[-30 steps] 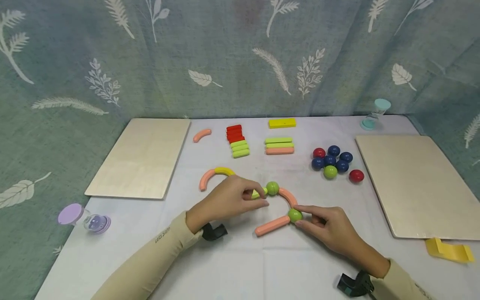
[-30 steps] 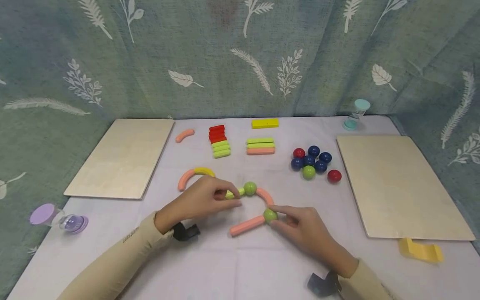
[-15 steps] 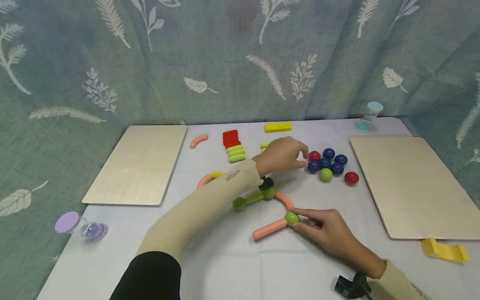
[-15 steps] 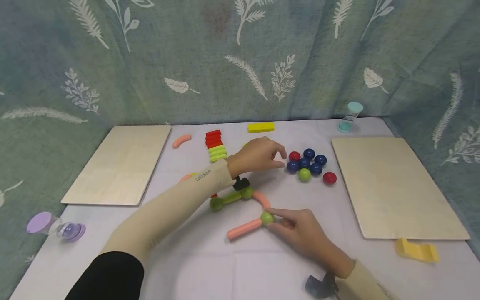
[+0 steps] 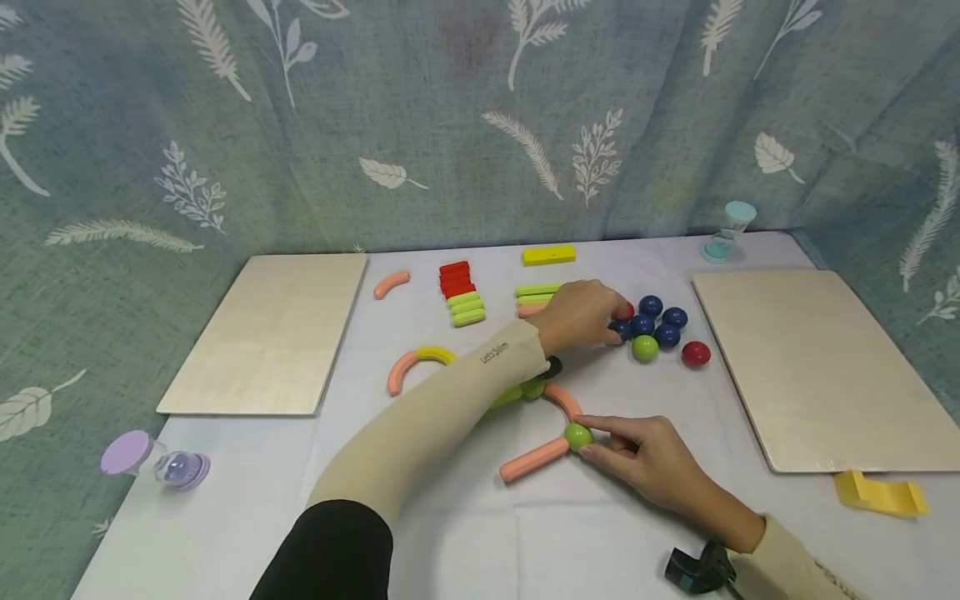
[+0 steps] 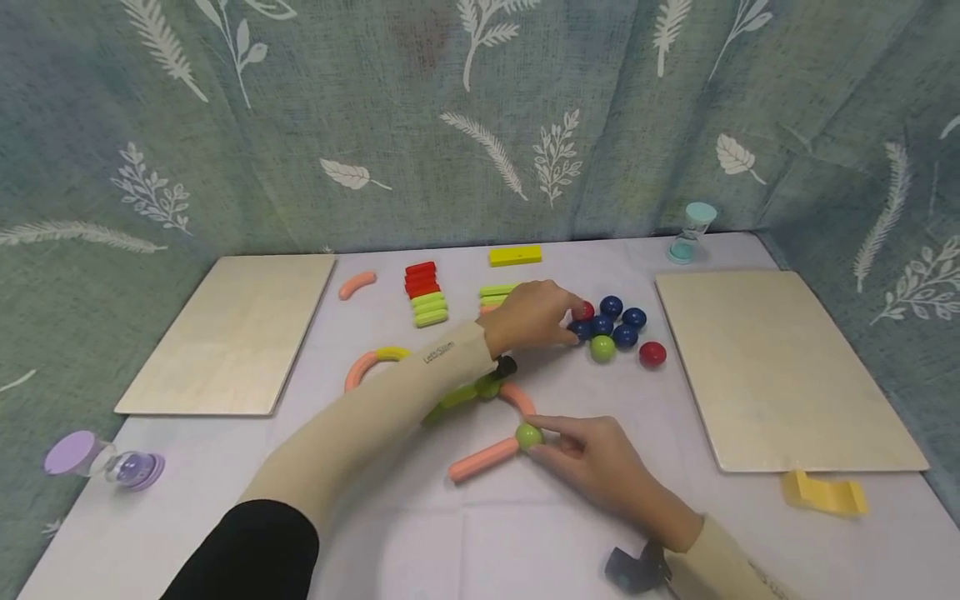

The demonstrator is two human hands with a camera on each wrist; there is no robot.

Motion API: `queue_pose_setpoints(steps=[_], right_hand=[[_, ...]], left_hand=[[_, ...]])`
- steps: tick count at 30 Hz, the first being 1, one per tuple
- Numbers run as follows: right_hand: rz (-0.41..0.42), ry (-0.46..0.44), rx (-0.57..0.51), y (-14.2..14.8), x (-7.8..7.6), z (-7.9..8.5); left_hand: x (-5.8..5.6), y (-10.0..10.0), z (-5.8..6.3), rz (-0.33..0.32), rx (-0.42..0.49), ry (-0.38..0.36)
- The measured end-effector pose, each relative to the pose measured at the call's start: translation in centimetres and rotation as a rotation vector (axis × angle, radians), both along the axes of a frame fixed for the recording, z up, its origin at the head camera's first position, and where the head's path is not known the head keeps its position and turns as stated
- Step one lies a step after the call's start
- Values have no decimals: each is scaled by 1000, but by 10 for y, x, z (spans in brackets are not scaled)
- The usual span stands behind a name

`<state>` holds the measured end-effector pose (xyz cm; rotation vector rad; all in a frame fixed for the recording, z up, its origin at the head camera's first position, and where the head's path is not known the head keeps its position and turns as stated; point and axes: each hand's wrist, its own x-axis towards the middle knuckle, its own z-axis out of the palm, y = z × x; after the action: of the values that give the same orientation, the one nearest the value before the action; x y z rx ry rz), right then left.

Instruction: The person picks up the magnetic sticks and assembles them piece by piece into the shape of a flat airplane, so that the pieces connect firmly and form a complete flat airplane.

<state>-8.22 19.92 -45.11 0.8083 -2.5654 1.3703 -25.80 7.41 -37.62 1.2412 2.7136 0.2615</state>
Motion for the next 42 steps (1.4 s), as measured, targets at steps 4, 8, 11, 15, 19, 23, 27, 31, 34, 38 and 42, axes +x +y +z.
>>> queue_pose_setpoints(steps=[4,8,11,15,19,23,27,31,34,38,42], right_hand=[[5,-6,12,-2,0,1],[-11,-2,24,-1,0,3],[-16,10,28,-1,1,3],[-13,17,31,-3,1,2],[-16,2,30,-7,1,2],[-20,-14,39,-9,2,4],[-62,-7,47,-7,6,5],[-87,-22,71,-4,10,4],[-70,-39,76,-4,13,1],[-56,-12,56,-7,11,2],[-57,10,50,-7,7,5]], left_hand=[[1,-10,-2,37,33,-24],[2,-15,2,47,52,-37],[3,-19,11,48,51,-21],[9,-33,30,63,66,9],[27,-68,46,66,157,44],[51,-112,49,60,243,42],[70,-146,46,106,264,62],[92,-171,38,152,296,70],[116,-193,25,161,299,35],[147,-216,7,191,296,-18],[168,-225,-7,205,311,-54]])
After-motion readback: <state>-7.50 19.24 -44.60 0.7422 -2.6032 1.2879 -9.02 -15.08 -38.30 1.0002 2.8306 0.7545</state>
